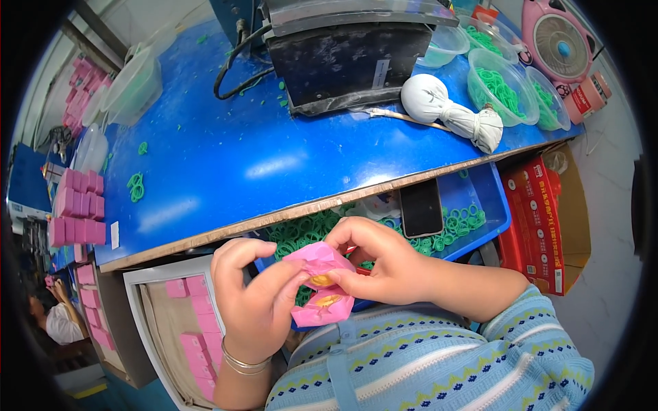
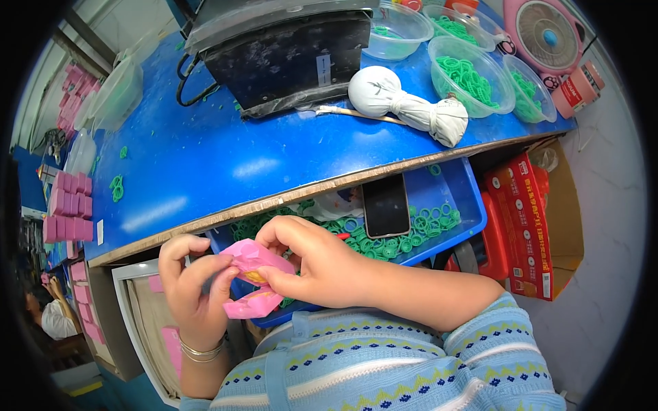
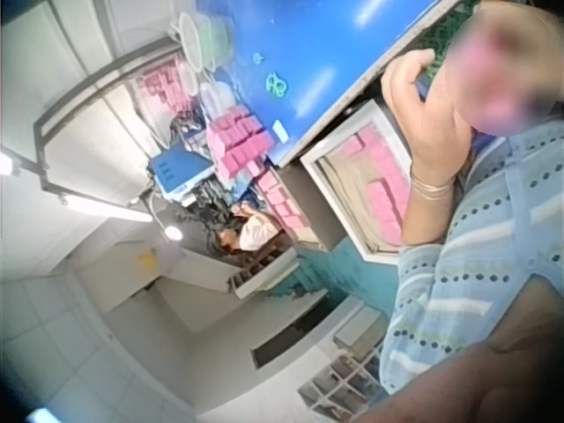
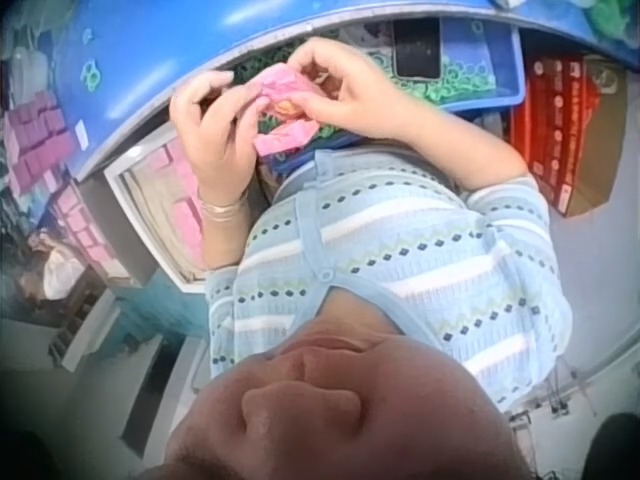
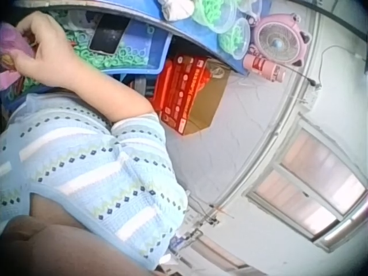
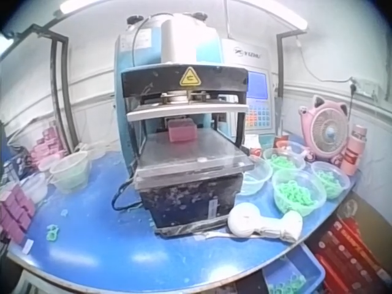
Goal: Assemble small green plastic components into pink rubber molds and place them into a heat press.
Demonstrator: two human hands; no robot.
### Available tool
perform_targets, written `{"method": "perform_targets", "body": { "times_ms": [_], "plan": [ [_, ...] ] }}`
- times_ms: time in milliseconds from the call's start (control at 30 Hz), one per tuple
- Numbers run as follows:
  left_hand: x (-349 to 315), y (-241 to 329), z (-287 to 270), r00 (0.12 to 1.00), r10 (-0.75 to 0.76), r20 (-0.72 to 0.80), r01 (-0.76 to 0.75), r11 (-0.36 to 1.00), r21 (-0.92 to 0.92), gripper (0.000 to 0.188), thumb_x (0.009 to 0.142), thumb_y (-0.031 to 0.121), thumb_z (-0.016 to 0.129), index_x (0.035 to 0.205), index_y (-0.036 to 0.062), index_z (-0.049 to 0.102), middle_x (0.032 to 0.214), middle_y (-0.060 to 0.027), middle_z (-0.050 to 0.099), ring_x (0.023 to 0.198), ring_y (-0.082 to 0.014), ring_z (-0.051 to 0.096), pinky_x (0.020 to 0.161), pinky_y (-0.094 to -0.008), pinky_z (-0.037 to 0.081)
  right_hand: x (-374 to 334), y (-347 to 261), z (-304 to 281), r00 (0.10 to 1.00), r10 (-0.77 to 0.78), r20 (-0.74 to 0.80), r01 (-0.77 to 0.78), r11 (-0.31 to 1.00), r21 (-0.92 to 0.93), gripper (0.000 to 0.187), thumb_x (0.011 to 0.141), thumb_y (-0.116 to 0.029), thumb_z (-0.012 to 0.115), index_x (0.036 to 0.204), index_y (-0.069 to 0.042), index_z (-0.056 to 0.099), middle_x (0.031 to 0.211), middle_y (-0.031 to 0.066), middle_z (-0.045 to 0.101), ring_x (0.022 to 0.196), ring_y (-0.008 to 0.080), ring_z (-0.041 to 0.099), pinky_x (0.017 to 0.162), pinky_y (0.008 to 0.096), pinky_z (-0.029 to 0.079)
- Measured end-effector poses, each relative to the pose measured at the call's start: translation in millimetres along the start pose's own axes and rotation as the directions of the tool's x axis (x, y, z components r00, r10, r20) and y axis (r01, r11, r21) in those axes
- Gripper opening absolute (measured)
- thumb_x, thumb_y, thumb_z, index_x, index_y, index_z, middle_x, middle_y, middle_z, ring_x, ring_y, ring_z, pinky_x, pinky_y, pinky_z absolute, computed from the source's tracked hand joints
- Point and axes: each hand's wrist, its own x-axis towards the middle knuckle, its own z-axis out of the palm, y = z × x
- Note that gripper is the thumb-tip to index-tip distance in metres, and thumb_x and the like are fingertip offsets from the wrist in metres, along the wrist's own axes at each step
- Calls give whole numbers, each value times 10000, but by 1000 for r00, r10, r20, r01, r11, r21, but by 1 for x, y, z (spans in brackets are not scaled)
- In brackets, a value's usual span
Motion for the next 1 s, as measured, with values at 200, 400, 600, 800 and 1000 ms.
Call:
{"method": "perform_targets", "body": {
  "times_ms": [200,400,600,800,1000],
  "plan": [
    [6,6,-7,978,156,138,-180,966,185,223,582,79,706,777,56,601,808,-52,505,756,-248,484,653,-360,388,0,1,-7,985,-141,97,164,942,-292,277,734,-87,674,961,-18,531,840,97,529,710,186,524,558,267,426],
    [-9,-1,2,884,-455,108,424,684,-593,118,753,-16,608,767,27,499,797,-50,476,716,-134,453,669,-271,397,-1,2,-6,975,-195,109,216,947,-238,259,741,-85,679,951,-30,537,822,94,530,734,219,521,578,307,416],
    [-14,-4,5,827,-355,435,554,390,-735,724,678,104,762,1285,-25,388,1253,-120,459,1132,-206,460,934,-326,394,-4,-1,-3,999,-32,44,26,991,135,268,803,-60,633,1025,-18,488,1004,102,502,831,158,522,665,268,477],
    [-15,17,13,718,-552,425,673,391,-628,323,725,-60,671,1029,-61,562,1041,-89,540,940,-158,565,823,-290,473,-7,3,3,996,93,7,-93,989,112,284,816,-90,606,1054,-11,472,995,87,483,924,143,499,715,265,472],
    [-16,9,14,709,-565,422,644,277,-713,334,735,-30,670,1042,-71,546,993,-76,534,919,-152,563,815,-288,465,-5,8,7,992,88,90,-115,926,358,376,817,-30,567,1155,-17,406,1048,65,461,961,119,474,759,245,457]
  ]
}}
